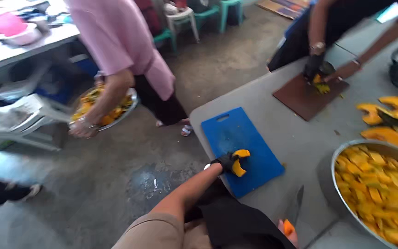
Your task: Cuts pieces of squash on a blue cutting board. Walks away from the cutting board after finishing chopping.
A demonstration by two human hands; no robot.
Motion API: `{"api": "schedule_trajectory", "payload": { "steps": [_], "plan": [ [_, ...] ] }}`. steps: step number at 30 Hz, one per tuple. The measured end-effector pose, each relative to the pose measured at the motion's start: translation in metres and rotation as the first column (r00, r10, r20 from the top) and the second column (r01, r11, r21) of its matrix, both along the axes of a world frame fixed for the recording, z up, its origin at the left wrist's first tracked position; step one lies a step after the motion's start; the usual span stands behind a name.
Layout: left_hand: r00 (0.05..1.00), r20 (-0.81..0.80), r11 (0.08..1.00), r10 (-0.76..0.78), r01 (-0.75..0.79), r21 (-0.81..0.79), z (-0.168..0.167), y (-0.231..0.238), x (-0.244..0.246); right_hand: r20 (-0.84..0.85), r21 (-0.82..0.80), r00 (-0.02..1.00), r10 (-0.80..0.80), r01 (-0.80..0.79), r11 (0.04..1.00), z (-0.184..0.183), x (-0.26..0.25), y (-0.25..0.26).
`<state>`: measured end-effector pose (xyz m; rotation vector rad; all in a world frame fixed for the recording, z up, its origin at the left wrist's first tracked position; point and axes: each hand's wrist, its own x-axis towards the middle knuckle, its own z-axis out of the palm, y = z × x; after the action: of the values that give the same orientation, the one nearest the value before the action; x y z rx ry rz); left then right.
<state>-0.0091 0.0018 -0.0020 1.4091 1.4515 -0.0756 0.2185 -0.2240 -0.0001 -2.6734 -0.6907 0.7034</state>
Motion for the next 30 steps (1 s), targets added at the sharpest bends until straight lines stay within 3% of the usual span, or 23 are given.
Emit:
{"api": "schedule_trajectory", "payload": {
  "steps": [1, 3, 6, 7, 10, 12, 15, 17, 21, 24, 26, 28, 30],
  "plan": [
    [0.999, 0.026, 1.0, -0.028, 0.028, 0.006, 0.002, 0.001, -0.004, 0.063, 0.066, 0.998, -0.008, 0.004, 0.998, -0.028, 0.007, -0.01],
    [0.995, 0.103, 1.0, 0.002, 0.0, -0.013, 0.005, 0.005, -0.012, 0.092, 0.062, 0.995, -0.03, 0.024, 0.998, -0.049, 0.015, -0.019],
    [0.961, 0.202, 0.979, 0.19, -0.171, -0.108, -0.005, 0.016, -0.023, 0.085, -0.042, 0.989, -0.118, 0.121, 0.992, -0.04, 0.011, -0.01],
    [0.961, 0.2, 0.98, 0.188, -0.171, -0.1, -0.005, 0.021, -0.027, 0.075, -0.071, 0.985, -0.155, 0.16, 0.985, -0.037, 0.009, -0.005],
    [0.99, 0.115, 0.996, -0.081, 0.075, 0.055, -0.008, 0.042, -0.034, 0.009, -0.093, 0.958, -0.287, 0.286, 0.954, -0.027, 0.004, 0.011],
    [0.957, 0.086, 0.942, -0.278, 0.255, 0.216, -0.012, 0.053, -0.037, -0.078, -0.073, 0.911, -0.405, 0.399, 0.914, -0.023, -0.005, 0.02],
    [0.893, 0.083, 0.84, -0.442, 0.381, 0.386, -0.005, 0.063, -0.031, -0.159, -0.059, 0.829, -0.537, 0.535, 0.843, -0.018, -0.034, 0.03],
    [0.864, 0.077, 0.826, -0.497, 0.444, 0.348, 0.007, 0.074, -0.02, -0.19, -0.037, 0.787, -0.587, 0.591, 0.806, -0.013, -0.064, 0.038],
    [0.816, -0.002, 0.814, -0.579, 0.578, 0.049, 0.016, 0.092, 0.002, -0.197, 0.003, 0.752, -0.629, 0.642, 0.767, -0.004, -0.118, 0.053],
    [0.728, -0.099, 0.734, -0.678, 0.667, -0.125, 0.019, 0.095, 0.019, -0.215, -0.052, 0.754, -0.621, 0.626, 0.778, 0.002, -0.142, 0.064],
    [0.698, -0.142, 0.712, -0.702, 0.685, -0.154, 0.016, 0.094, 0.03, -0.232, -0.067, 0.749, -0.621, 0.624, 0.778, 0.001, -0.151, 0.065],
    [0.706, -0.128, 0.717, -0.696, 0.678, -0.162, 0.012, 0.097, 0.034, -0.247, -0.044, 0.738, -0.628, 0.639, 0.768, 0.001, -0.162, 0.064],
    [0.79, 0.032, 0.77, -0.612, 0.605, -0.205, 0.0, 0.105, 0.031, -0.28, 0.008, 0.726, -0.628, 0.656, 0.755, 0.002, -0.173, 0.061]
  ]
}}
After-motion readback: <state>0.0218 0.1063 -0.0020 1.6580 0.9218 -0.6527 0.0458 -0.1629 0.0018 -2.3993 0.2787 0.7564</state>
